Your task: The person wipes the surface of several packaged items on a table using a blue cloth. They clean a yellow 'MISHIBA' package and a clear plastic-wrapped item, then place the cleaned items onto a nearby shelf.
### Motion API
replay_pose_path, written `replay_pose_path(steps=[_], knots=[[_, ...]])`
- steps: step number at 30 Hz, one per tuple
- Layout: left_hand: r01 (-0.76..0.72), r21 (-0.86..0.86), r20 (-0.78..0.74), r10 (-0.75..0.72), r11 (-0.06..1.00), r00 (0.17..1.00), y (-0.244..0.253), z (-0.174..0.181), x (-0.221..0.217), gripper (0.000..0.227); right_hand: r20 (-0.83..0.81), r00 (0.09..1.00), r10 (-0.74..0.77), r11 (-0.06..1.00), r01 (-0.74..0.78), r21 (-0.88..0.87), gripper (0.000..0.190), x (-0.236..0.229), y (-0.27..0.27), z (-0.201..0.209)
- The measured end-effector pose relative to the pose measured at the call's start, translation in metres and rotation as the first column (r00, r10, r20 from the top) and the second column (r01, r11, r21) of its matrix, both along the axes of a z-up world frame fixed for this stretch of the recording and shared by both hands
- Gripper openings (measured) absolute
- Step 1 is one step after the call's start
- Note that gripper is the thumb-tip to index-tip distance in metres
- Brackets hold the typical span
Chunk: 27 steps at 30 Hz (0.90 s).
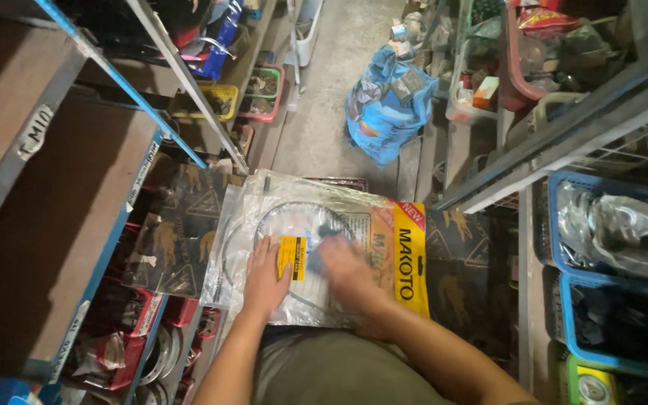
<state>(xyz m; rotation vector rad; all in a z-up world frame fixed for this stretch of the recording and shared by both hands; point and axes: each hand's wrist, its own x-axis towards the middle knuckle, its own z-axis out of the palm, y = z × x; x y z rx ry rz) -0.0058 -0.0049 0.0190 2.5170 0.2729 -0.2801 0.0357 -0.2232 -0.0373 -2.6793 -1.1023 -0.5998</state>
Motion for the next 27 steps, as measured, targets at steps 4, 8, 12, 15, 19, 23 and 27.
replay_pose_path(steps=[4,8,12,15,19,23,27], knots=[[-0.004,0.041,-0.003,0.004,0.999,1.0,-0.007,0.003,0.0,0.055,-0.282,0.903,-0.325,0.942,0.285,-0.175,0.062,0.023,-0.024,0.005],[-0.003,0.075,-0.002,0.003,0.997,1.0,-0.01,0.002,-0.002,0.056,-0.312,0.899,-0.307,0.95,0.27,-0.157,0.064,0.011,-0.02,0.003],[0.011,0.084,-0.017,-0.01,0.996,1.0,-0.006,0.0,-0.001,0.056,-0.328,0.924,-0.198,0.979,0.169,-0.115,0.06,0.006,-0.025,-0.004],[0.039,0.058,-0.022,-0.038,0.998,0.999,-0.002,0.013,0.0,0.056,-0.242,0.932,-0.268,0.96,0.238,-0.147,0.061,0.028,-0.022,0.012],[0.038,-0.012,0.006,-0.038,0.999,0.999,0.008,0.016,0.001,0.055,-0.198,0.915,-0.352,0.934,0.329,-0.141,0.066,0.072,0.003,-0.026],[0.059,-0.222,0.096,-0.039,0.973,0.995,0.03,0.005,0.001,0.057,-0.039,0.965,-0.259,0.966,0.259,-0.014,0.061,0.09,0.043,-0.028],[-0.063,-0.335,0.135,0.114,0.94,0.984,0.055,0.002,0.008,0.049,0.118,0.981,-0.153,0.984,0.14,0.114,0.064,0.111,0.088,-0.055]])
